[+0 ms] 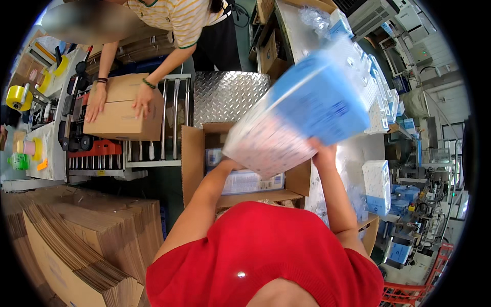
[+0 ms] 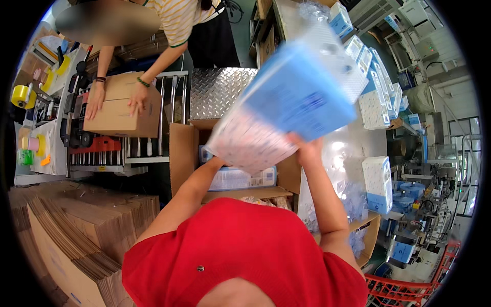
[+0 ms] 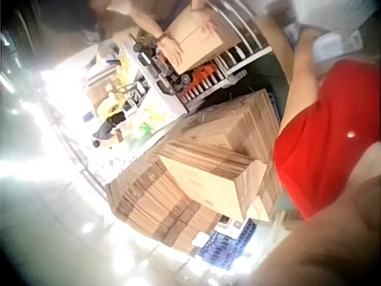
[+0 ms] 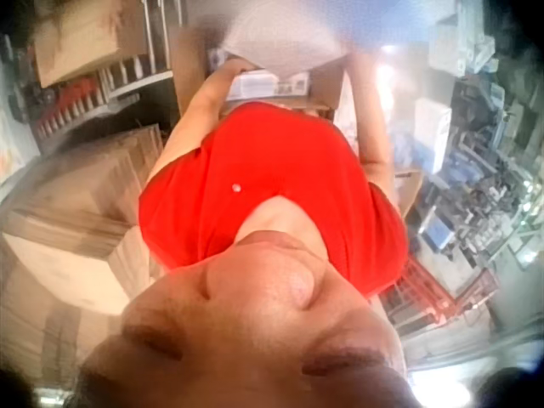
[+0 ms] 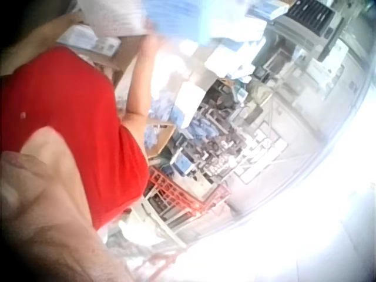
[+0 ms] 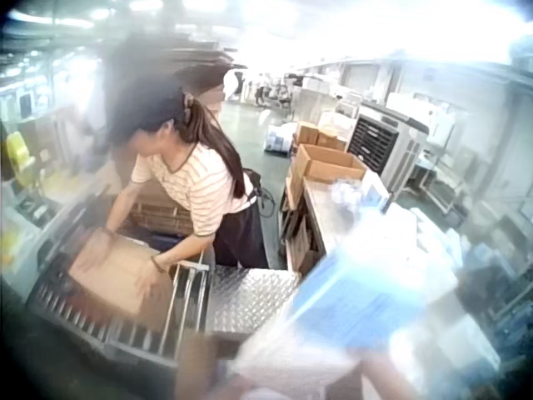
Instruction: The person packs blue and white rectangular packages into cardboard boxes, folds the box flaps, and pushes the boxes onto a conveyor belt.
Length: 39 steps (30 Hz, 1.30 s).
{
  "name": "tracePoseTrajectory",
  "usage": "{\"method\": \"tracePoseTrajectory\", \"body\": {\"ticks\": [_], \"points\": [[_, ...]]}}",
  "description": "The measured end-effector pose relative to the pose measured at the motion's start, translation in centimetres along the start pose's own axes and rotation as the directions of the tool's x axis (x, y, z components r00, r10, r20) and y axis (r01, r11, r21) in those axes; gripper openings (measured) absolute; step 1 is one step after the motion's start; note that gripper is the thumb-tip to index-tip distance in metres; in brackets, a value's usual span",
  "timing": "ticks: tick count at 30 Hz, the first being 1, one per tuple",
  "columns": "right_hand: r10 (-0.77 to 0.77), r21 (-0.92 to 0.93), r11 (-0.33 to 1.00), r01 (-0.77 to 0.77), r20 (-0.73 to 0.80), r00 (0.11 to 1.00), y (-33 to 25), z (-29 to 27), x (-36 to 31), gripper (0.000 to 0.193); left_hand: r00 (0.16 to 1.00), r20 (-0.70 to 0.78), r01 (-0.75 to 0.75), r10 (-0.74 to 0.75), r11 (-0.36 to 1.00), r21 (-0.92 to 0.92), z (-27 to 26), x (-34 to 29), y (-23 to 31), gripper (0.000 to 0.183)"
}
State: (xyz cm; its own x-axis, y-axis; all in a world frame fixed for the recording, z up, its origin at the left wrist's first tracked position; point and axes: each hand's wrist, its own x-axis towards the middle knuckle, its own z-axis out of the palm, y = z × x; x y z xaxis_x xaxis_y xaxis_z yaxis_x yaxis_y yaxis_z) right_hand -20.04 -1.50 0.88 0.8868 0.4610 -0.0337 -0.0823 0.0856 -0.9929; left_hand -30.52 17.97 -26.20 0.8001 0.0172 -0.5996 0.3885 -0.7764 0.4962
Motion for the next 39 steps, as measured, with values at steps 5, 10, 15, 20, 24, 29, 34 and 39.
{"method": "tracePoseTrajectory", "body": {"ticks": [5,10,15,20,24,29,34,39], "points": [[-0.052,-0.627,0.385,0.677,0.718,0.694,7.1,5.6,0.7,0.065,1.0,0.019,-0.013,0.013,1.0,-0.024,0.4,-1.3,-0.9,0.087],[0.109,-0.814,0.097,0.573,0.58,0.807,25.0,7.6,3.8,0.059,0.964,0.205,-0.18,0.169,0.983,0.04,-0.8,-2.4,1.5,0.082],[0.316,-0.802,0.289,0.522,0.595,0.739,20.6,8.6,5.0,0.043,0.951,0.262,-0.219,0.166,0.957,0.188,-6.2,-5.1,3.9,0.057],[-0.417,-0.656,0.561,0.504,0.302,0.857,5.8,-5.4,3.3,0.015,0.971,-0.046,-0.178,0.236,0.832,0.526,-2.3,-3.1,5.3,0.086],[-0.365,-0.921,0.291,-0.259,-0.357,0.86,6.6,-24.7,-6.0,0.008,0.979,0.202,-0.125,0.018,0.839,0.53,-1.4,1.0,6.0,0.101],[-0.203,-0.841,0.108,-0.531,-0.541,0.816,11.0,-32.5,-17.1,0.012,0.934,0.357,-0.208,0.016,0.837,0.507,-1.6,5.0,4.9,0.09],[-0.196,-0.726,0.389,-0.568,-0.667,0.719,15.2,-31.8,-15.5,0.014,0.903,0.332,-0.368,0.274,0.891,0.266,-3.6,5.0,1.3,0.067],[-0.157,-0.512,0.852,-0.105,-0.442,0.883,4.7,-18.2,-5.5,0.015,0.964,0.09,-0.249,0.249,0.968,-0.017,-7.8,-0.1,0.7,0.048]]}}
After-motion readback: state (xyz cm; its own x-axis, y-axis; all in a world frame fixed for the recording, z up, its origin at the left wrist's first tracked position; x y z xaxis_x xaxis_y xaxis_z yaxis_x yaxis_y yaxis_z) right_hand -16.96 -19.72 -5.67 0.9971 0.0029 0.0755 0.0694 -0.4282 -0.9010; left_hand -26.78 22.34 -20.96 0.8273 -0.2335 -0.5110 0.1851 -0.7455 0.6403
